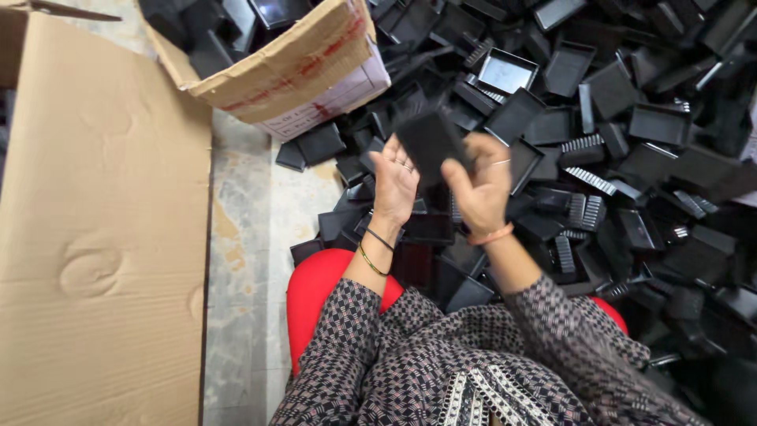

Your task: The person sits on the floor and repeatedly picks up small black plastic parts from a large pile, briefly inspects them, and places them into a cardboard box. Another person is visible nearby doing the same task.

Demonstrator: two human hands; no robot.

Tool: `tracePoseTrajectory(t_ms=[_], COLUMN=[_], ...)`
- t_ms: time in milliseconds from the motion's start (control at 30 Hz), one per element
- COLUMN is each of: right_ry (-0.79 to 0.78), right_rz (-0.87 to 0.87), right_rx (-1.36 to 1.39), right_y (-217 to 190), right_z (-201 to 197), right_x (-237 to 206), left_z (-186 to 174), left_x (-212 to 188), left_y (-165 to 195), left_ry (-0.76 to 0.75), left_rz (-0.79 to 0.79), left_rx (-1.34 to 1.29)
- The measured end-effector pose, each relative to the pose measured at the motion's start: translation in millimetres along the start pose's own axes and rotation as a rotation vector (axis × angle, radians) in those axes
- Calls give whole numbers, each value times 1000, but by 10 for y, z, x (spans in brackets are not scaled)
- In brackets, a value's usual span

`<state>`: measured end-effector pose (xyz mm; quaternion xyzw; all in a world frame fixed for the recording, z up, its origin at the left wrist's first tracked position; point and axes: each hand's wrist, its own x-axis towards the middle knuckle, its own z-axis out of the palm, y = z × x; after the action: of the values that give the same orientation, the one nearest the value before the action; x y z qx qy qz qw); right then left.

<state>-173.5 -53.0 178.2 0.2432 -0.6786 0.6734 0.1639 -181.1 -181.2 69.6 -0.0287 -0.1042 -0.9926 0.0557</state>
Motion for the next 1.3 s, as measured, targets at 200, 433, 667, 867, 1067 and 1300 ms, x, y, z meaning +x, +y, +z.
tracePoseTrajectory(t_ms=[200, 433, 667, 867, 1067, 1300], right_ry=[14, -350, -239, -434, -399, -681], right_rz=[-583, -333, 22, 328, 36, -373], right_rx=[-513, -954, -1124, -560, -858, -1722], right_y=[17, 1238, 1607, 1391, 1465, 1602], right_z=[591, 415, 21, -401, -641, -470], right_x=[1513, 1829, 704, 55, 292, 732], left_z=[-496, -893, -794, -433, -559, -810], left_x=[183, 317, 325, 289, 316, 349], left_y=[122, -17, 7, -63, -88, -157], left_ry=[480, 579, 580, 389, 454, 533], left_rz=[-18, -25, -179, -337, 52, -92], left_rx=[56, 128, 253, 113, 214, 230])
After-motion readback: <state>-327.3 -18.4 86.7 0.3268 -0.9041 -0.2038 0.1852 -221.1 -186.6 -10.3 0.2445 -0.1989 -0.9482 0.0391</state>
